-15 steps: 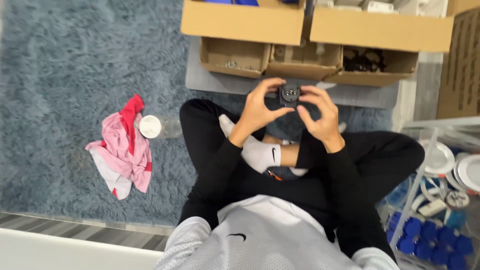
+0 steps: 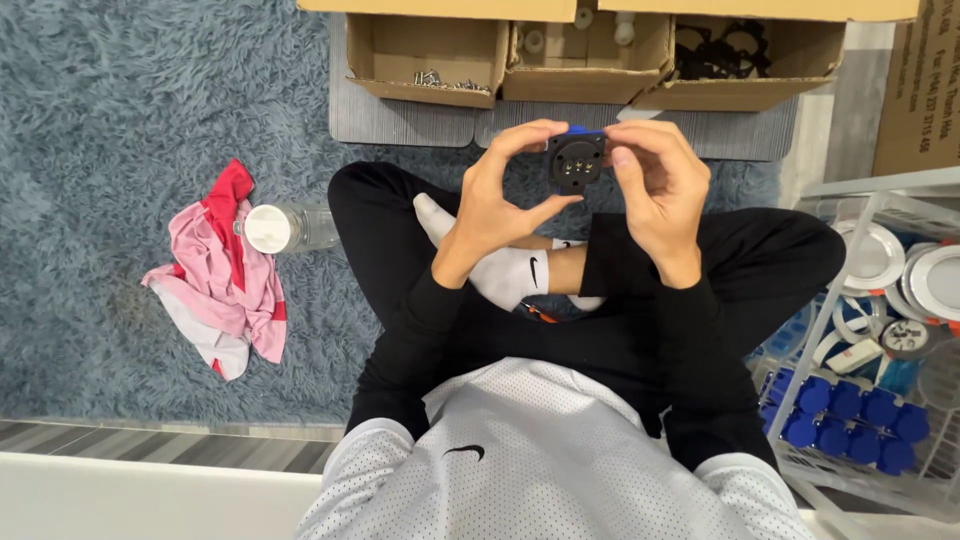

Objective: Assembling small blue and white plastic components using a screwdriver while sitting on the floor.

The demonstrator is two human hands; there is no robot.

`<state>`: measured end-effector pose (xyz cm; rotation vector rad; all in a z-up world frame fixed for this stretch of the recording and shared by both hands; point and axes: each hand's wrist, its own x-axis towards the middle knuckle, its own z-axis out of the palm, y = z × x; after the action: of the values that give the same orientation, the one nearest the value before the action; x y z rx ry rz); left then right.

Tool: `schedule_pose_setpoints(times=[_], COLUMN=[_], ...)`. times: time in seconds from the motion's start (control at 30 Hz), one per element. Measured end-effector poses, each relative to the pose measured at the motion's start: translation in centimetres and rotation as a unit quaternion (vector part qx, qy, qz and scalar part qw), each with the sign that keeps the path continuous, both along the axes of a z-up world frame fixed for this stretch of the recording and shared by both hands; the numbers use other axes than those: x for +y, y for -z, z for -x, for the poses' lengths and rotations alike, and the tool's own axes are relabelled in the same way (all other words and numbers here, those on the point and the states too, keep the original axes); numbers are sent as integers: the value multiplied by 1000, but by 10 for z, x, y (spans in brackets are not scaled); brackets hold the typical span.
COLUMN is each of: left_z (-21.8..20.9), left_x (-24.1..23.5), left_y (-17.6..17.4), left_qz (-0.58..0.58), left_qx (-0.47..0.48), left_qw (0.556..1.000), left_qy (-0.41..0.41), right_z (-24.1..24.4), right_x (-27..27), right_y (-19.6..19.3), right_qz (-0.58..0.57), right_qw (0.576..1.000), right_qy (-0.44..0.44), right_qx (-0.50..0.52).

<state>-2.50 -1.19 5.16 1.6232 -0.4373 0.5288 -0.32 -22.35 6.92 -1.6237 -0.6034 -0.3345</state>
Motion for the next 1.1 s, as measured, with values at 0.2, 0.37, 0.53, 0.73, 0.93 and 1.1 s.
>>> schedule_pose_setpoints(times=[0.2, 0.37, 0.53, 0.73, 0.93, 1.1], left_z=[8, 14, 28, 34, 34, 34], left_x=[4, 11, 33, 54, 67, 69], left_y=[-21, -1, 27, 91, 119, 114], left_qz=[0, 55, 6, 11, 48, 67], left_qx=[-12, 6, 71, 118, 179, 191], left_qw=[1000, 995, 992, 991, 981, 977], left_qy=[29, 81, 104, 58, 59, 67], right_z=[3, -5, -41, -149, -256, -304], right_x=[-4, -12, -45, -137, -171, -175], right_y=[0, -19, -60, -36, -9, 18], right_qz=[19, 44, 222, 395, 600, 701], right_qw=[1000, 999, 971, 882, 730, 616], right_qy=[-1, -12, 27, 200, 323, 350], right_qx=[21, 21, -83, -159, -52, 86])
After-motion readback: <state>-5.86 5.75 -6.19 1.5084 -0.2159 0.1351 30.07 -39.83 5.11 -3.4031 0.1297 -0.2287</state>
